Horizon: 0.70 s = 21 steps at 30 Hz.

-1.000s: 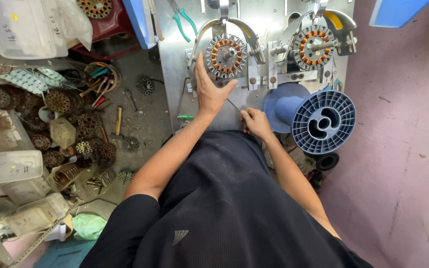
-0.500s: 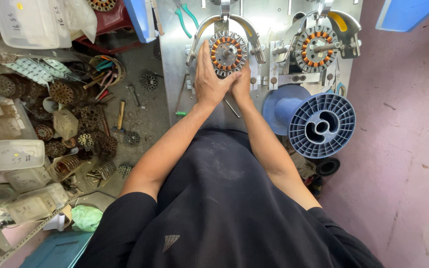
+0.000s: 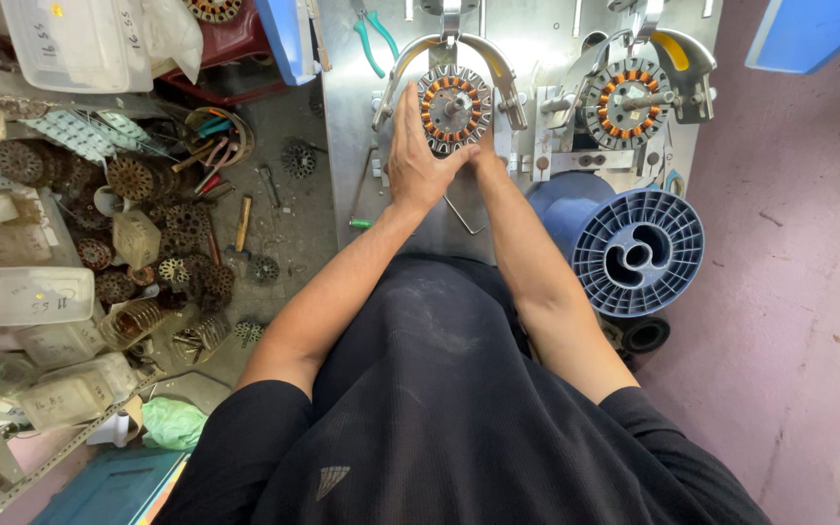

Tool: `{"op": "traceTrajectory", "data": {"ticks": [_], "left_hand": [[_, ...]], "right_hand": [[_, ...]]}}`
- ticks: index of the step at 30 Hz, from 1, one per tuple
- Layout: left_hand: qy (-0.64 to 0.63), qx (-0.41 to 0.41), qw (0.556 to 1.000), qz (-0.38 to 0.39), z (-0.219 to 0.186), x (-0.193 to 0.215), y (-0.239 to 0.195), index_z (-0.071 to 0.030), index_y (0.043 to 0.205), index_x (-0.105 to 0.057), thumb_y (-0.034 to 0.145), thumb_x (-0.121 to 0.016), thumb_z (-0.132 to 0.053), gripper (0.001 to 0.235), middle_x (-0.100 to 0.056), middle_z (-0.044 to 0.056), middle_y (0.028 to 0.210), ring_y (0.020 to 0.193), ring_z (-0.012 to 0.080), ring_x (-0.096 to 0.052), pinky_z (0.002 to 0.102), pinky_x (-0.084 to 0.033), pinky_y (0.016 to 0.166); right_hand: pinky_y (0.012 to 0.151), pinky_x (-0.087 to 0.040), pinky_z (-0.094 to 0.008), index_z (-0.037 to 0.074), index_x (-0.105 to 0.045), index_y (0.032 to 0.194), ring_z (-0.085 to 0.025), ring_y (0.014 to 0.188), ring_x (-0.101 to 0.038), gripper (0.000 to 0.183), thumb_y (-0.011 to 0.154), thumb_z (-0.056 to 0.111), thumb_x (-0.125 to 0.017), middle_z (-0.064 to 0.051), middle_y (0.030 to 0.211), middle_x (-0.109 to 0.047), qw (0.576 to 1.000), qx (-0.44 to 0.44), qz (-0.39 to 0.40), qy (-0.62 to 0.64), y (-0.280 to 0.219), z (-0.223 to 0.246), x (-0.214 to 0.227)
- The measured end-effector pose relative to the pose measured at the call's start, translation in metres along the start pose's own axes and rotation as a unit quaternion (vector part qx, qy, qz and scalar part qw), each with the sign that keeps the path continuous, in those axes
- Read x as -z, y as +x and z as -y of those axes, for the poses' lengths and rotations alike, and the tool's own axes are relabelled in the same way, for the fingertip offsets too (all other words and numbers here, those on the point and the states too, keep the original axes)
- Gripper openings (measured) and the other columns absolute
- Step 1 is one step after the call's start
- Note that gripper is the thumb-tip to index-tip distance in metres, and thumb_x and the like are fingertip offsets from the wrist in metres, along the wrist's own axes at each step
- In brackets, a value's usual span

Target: The person assembles a cylindrical metal component using a screwdriver and hex key, then places it into a winding machine. They later handle a motor stator, positioning it on the machine and tightening it with a hex key.

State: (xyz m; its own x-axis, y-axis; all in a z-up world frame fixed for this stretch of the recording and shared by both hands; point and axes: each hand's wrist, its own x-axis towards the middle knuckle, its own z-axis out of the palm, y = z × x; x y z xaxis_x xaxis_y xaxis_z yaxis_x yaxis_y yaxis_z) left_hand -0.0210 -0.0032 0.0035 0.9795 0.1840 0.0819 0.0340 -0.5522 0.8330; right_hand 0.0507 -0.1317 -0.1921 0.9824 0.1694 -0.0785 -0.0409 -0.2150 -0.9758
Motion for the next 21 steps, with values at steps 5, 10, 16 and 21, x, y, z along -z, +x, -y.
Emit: {"op": "traceTrajectory", "data": {"ticks": [5,10,16,21], "left_hand": [[0.01,-0.021,1.0,0.001,0.004,-0.001,0.0,-0.001,0.16,-0.02,0.069,-0.097,-0.04,0.126,-0.037,0.026,0.159,0.147,0.0403,-0.041,0.045,-0.039,0.12],[-0.001,-0.011,1.0,0.007,0.008,-0.001,-0.001,-0.002,0.16,-0.02,0.07,-0.097,-0.041,0.125,-0.037,0.025,0.16,0.148,0.0402,-0.041,0.044,-0.039,0.12],[0.002,-0.018,1.0,0.002,0.002,0.002,-0.001,-0.001,0.16,-0.018,0.068,-0.097,-0.043,0.129,-0.034,0.026,0.16,0.148,0.0423,-0.038,0.046,-0.037,0.12],[0.036,-0.076,0.996,0.036,0.012,0.045,-0.033,-0.002,0.157,-0.029,0.077,-0.092,-0.04,0.109,-0.043,0.025,0.154,0.144,0.0405,-0.043,0.047,-0.039,0.118]], "right_hand": [[0.102,-0.054,-0.039,-0.003,-0.055,0.133,-0.028,0.118,-0.066,0.043,0.095,0.012,-0.067,-0.016,0.129,-0.066,1.0,-0.003,0.012,-0.012,0.0,-0.001,0.0],[0.102,-0.053,-0.039,-0.003,-0.055,0.133,-0.028,0.118,-0.066,0.044,0.093,0.012,-0.069,-0.015,0.129,-0.066,0.999,-0.01,0.026,-0.017,0.004,-0.003,0.003],[0.102,-0.053,-0.04,-0.003,-0.055,0.132,-0.028,0.118,-0.066,0.046,0.092,0.012,-0.072,-0.015,0.129,-0.066,1.0,0.004,0.025,-0.017,-0.009,0.029,0.004],[0.098,-0.054,-0.041,-0.004,-0.055,0.128,-0.03,0.114,-0.067,0.052,0.085,0.013,-0.079,-0.017,0.124,-0.066,0.993,0.066,-0.061,-0.072,-0.066,0.088,0.008]]}}
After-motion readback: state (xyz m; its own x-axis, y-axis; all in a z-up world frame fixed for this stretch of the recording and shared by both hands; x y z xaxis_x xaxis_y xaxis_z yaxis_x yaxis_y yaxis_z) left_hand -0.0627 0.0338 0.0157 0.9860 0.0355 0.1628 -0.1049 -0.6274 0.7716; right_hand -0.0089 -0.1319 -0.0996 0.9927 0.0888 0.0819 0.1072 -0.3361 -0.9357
